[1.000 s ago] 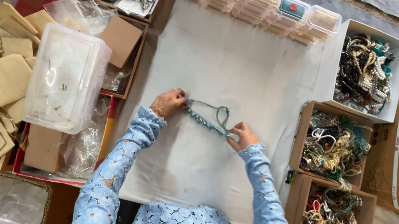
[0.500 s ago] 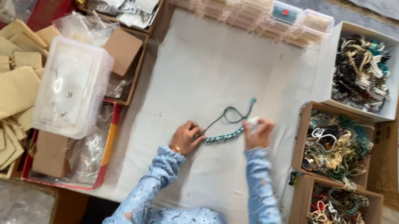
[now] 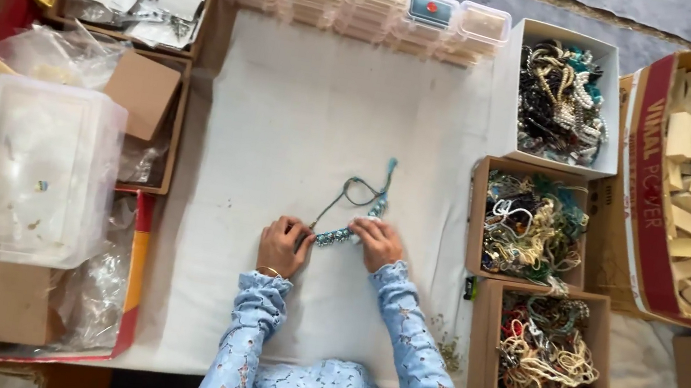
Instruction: Packaging small blue beaded necklaces into individual plastic bags.
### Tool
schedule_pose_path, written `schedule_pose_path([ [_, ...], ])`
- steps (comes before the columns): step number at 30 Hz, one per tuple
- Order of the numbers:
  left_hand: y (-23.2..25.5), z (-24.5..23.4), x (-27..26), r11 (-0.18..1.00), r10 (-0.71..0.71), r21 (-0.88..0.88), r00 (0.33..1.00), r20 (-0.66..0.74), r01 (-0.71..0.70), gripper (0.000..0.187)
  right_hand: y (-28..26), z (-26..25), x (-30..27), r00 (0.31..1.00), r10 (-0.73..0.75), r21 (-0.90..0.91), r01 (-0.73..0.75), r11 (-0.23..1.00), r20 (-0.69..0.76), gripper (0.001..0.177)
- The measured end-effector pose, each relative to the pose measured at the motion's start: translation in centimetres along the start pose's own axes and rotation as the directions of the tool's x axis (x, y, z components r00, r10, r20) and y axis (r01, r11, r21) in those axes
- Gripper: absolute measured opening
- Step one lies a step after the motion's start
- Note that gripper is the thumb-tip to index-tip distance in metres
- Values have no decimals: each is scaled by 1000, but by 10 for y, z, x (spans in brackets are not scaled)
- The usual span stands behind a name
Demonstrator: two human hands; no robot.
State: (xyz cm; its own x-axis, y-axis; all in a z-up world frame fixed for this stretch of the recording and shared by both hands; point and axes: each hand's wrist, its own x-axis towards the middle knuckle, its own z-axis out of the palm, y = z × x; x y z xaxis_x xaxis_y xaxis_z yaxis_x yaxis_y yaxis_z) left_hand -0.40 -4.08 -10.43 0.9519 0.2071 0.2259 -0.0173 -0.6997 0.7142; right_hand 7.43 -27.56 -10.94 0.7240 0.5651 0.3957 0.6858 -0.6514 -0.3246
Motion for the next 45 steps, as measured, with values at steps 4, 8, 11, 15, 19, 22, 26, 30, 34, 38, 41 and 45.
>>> schedule_pose_path([
  [4, 3, 0, 0, 1000, 11, 27, 1000, -16, -10, 15, 1, -16, 12, 997, 75, 12, -75, 997, 19, 45],
  [8, 3, 0, 0, 999, -14, 46, 1000, -11, 14, 14, -39, 11, 6, 940, 323, 87, -315, 945, -112, 45],
  [11, -2, 4, 0, 998, -6, 57, 1000, -29, 7, 13, -66, 18, 3, 996, 56, 22, -55, 998, -66, 45],
  [15, -1, 4, 2, 996, 39, 76, 998, -54, -35, 15, -46, 16, -4, 994, -107, -64, 107, 992, 8, 42],
  [19, 3, 0, 1, 996, 33, 85, 999, -33, -30, 16, -5, 5, -1, 998, -59, -21, 58, 998, -11, 43],
  [22, 5, -2, 1, 996, 24, 90, 999, -33, -21, 18, -5, 10, 2, 997, 79, -15, -79, 997, 15, 43],
  [26, 9, -5, 1, 997, 26, 72, 999, -28, -24, 16, -53, 23, -4, 989, 132, -28, -134, 991, -67, 41],
  [30, 2, 1, -1, 997, 39, 63, 998, -46, -36, 16, -62, 19, -4, 999, -42, -87, 43, 995, 18, 46],
  [34, 9, -10, 2, 999, 23, 39, 999, -34, -21, 16, -26, 2, 13, 991, -62, 32, 59, 998, 115, 47],
  [38, 11, -13, 3, 1000, -2, 10, 1000, -17, 2, 15, -24, 0, 25, 972, 81, 113, -107, 988, 219, 48],
  [41, 5, -9, 3, 1000, 13, 9, 1000, -14, -13, 15, -52, -1, 26, 968, 201, 79, -215, 973, 153, 50],
  [45, -2, 1, -1, 1000, 1, -9, 998, -57, -2, 15, -83, 3, 7, 944, 301, 63, -311, 948, 137, 48],
])
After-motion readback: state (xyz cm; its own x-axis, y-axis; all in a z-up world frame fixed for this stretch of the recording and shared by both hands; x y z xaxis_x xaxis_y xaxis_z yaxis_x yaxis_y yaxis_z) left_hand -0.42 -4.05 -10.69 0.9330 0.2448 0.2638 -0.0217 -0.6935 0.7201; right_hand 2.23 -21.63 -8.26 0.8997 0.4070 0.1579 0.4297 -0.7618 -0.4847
